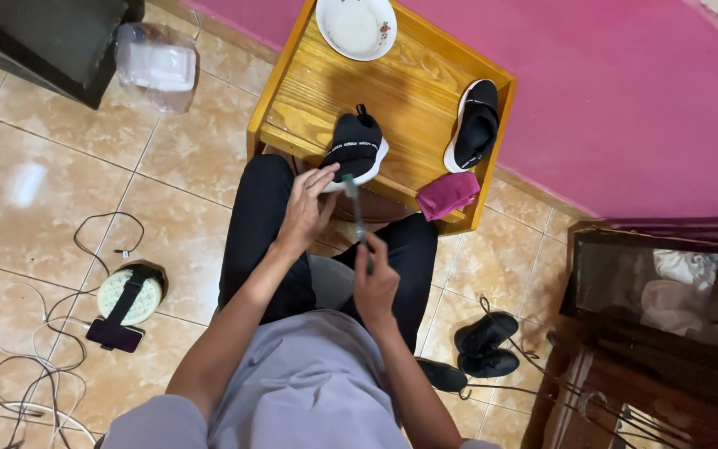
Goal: The person scrubs the white sole of a black slip-on shoe using a toothbrush. They hold the shoe on a small wooden table and repeatedly brush the sole and side edges. A second shoe, a bowl, and a cloth are visible on the table.
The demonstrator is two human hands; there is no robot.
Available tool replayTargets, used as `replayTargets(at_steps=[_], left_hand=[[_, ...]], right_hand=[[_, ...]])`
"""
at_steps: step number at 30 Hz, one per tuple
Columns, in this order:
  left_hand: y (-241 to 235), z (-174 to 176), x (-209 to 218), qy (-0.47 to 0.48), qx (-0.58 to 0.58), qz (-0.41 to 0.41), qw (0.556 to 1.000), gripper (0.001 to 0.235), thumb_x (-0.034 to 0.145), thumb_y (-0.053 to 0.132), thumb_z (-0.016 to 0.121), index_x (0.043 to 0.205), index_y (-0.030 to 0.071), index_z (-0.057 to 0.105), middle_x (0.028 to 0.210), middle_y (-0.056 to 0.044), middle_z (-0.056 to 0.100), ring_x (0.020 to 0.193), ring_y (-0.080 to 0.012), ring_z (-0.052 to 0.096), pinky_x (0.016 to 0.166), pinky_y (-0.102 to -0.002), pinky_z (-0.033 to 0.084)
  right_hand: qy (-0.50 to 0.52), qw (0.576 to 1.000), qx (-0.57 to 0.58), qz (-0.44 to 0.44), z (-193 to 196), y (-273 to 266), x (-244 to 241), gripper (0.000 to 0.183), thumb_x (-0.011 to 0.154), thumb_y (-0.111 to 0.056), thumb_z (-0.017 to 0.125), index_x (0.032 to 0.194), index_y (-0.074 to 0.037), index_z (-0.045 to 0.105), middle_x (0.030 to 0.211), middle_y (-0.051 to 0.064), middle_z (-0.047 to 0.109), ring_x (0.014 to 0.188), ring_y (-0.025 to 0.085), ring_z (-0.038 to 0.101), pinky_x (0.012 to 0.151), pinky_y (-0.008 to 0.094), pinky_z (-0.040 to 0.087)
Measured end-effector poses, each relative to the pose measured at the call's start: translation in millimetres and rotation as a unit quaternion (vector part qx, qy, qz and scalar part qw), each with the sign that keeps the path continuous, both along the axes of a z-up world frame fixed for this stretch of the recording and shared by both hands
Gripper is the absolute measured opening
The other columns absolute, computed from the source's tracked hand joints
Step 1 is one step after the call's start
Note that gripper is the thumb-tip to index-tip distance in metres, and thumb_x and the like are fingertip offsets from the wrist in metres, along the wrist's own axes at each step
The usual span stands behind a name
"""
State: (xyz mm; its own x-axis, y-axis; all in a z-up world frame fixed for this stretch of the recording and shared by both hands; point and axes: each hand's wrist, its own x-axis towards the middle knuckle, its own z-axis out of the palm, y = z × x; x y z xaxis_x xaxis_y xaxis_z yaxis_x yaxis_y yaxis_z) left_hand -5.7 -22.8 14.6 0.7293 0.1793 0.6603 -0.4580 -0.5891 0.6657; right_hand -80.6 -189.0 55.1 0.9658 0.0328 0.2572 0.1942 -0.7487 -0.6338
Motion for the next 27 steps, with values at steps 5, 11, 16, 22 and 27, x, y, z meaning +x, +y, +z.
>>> replayTargets(at_steps=[5, 11, 16, 22, 27], left_hand=[[0, 13, 0, 0.005, 0.002, -0.003, 1.0, 0.053, 0.09, -0.005, 0.073, 0.139, 0.002, 0.052, 0.136, -0.013, 0.063, 0.118, -0.036, 0.06, 0.098, -0.048, 0.055], [7, 13, -3, 0.007, 0.027, 0.021, 0.999, 0.053, 0.091, -0.002, 0.074, 0.139, 0.003, 0.052, 0.136, -0.011, 0.063, 0.116, -0.0328, 0.061, 0.098, -0.044, 0.056], [28, 12, -12, 0.033, 0.045, 0.015, 0.998, 0.054, 0.09, -0.007, 0.071, 0.139, 0.003, 0.048, 0.138, -0.013, 0.059, 0.117, -0.0362, 0.059, 0.097, -0.048, 0.055], [37, 5, -13, 0.117, 0.032, 0.053, 0.991, 0.053, 0.093, -0.011, 0.061, 0.14, 0.007, 0.045, 0.148, -0.014, 0.043, 0.13, -0.0385, 0.05, 0.103, -0.051, 0.051], [38, -4, -7, 0.222, -0.057, 0.067, 0.971, 0.036, 0.097, -0.009, 0.055, 0.129, 0.003, 0.043, 0.144, -0.017, 0.036, 0.137, -0.0457, 0.04, 0.106, -0.058, 0.048]], right_hand=[[-0.015, 1.0, -0.001, 0.021, 9, 3, 4, 0.021, 0.104, -0.023, 0.059, 0.122, -0.021, 0.068, 0.061, 0.009, 0.07, 0.046, 0.027, 0.066, 0.049, 0.034, 0.055], [0.006, 1.0, 0.016, 0.015, 6, -1, 13, 0.022, 0.105, -0.02, 0.057, 0.125, -0.021, 0.066, 0.068, 0.011, 0.074, 0.053, 0.029, 0.07, 0.053, 0.036, 0.056], [0.042, 0.999, 0.021, 0.013, -21, -20, 61, 0.02, 0.105, -0.022, 0.056, 0.124, -0.021, 0.063, 0.087, 0.015, 0.078, 0.067, 0.039, 0.073, 0.061, 0.049, 0.057], [0.128, 0.991, -0.001, -0.04, -51, -35, 107, 0.025, 0.109, -0.036, 0.048, 0.123, -0.02, 0.062, 0.097, 0.021, 0.076, 0.084, 0.048, 0.072, 0.075, 0.056, 0.056], [0.093, 0.991, 0.058, -0.071, -23, -14, 88, 0.02, 0.107, -0.031, 0.051, 0.122, -0.025, 0.062, 0.081, 0.019, 0.075, 0.077, 0.045, 0.072, 0.07, 0.051, 0.055]])
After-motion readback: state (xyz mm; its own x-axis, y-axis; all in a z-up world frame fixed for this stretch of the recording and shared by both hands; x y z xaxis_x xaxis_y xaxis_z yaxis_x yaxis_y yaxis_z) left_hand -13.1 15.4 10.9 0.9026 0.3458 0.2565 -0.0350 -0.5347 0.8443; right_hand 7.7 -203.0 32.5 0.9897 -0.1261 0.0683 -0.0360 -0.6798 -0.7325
